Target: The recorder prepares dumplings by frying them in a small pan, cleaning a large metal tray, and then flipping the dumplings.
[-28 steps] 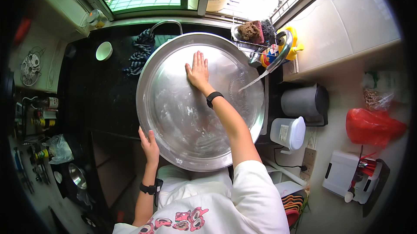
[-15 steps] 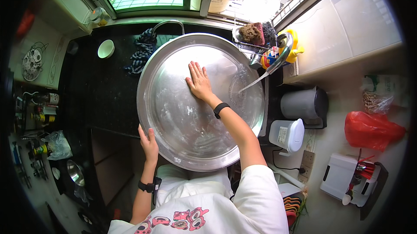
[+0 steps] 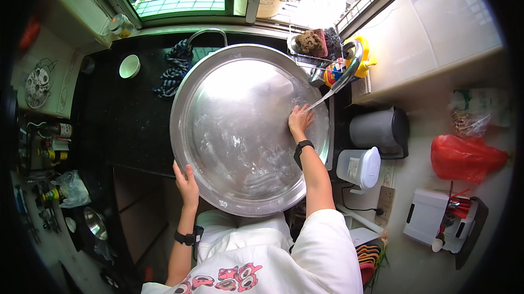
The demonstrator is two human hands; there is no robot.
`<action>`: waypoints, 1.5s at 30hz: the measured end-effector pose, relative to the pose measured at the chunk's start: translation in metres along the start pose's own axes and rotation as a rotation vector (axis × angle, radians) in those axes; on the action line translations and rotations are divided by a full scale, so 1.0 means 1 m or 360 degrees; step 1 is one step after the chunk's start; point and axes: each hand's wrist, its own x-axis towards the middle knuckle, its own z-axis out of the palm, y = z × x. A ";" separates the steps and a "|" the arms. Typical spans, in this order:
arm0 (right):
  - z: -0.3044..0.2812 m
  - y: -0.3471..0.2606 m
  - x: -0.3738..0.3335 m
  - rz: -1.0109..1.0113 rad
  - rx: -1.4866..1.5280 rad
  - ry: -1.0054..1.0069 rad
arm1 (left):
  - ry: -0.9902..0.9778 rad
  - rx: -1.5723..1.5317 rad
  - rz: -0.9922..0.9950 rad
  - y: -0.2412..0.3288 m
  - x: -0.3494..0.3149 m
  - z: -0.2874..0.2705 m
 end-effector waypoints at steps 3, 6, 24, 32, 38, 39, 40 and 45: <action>-0.018 -0.058 -0.016 -0.0456 0.0141 -0.0144 | 0.0028 0.0029 0.0013 0.003 0.000 -0.003; -0.077 -0.123 -0.018 -0.0620 0.0405 -0.0160 | 0.0043 0.0008 0.0003 -0.001 -0.002 -0.005; -0.207 -0.227 0.079 -0.0947 -0.0076 0.0276 | 0.0020 0.0037 0.0046 0.000 0.000 -0.005; -0.187 -0.151 -0.041 -0.0787 0.0718 -0.0632 | 0.0133 -0.0077 0.0017 0.002 -0.003 0.001; -0.097 -0.023 -0.048 -0.0326 0.0499 -0.0423 | 0.0230 -0.0263 -0.0072 0.007 -0.004 -0.001; -0.085 0.001 -0.042 -0.0328 0.0505 -0.0424 | 0.0258 -0.0272 -0.0050 0.006 -0.005 -0.002; -0.075 0.027 -0.036 -0.0221 0.0318 -0.0271 | 0.0242 -0.0278 -0.0085 0.012 -0.005 -0.002; -0.035 0.054 -0.021 0.0296 -0.0019 0.0067 | 0.0267 -0.0223 -0.0067 0.011 -0.005 -0.007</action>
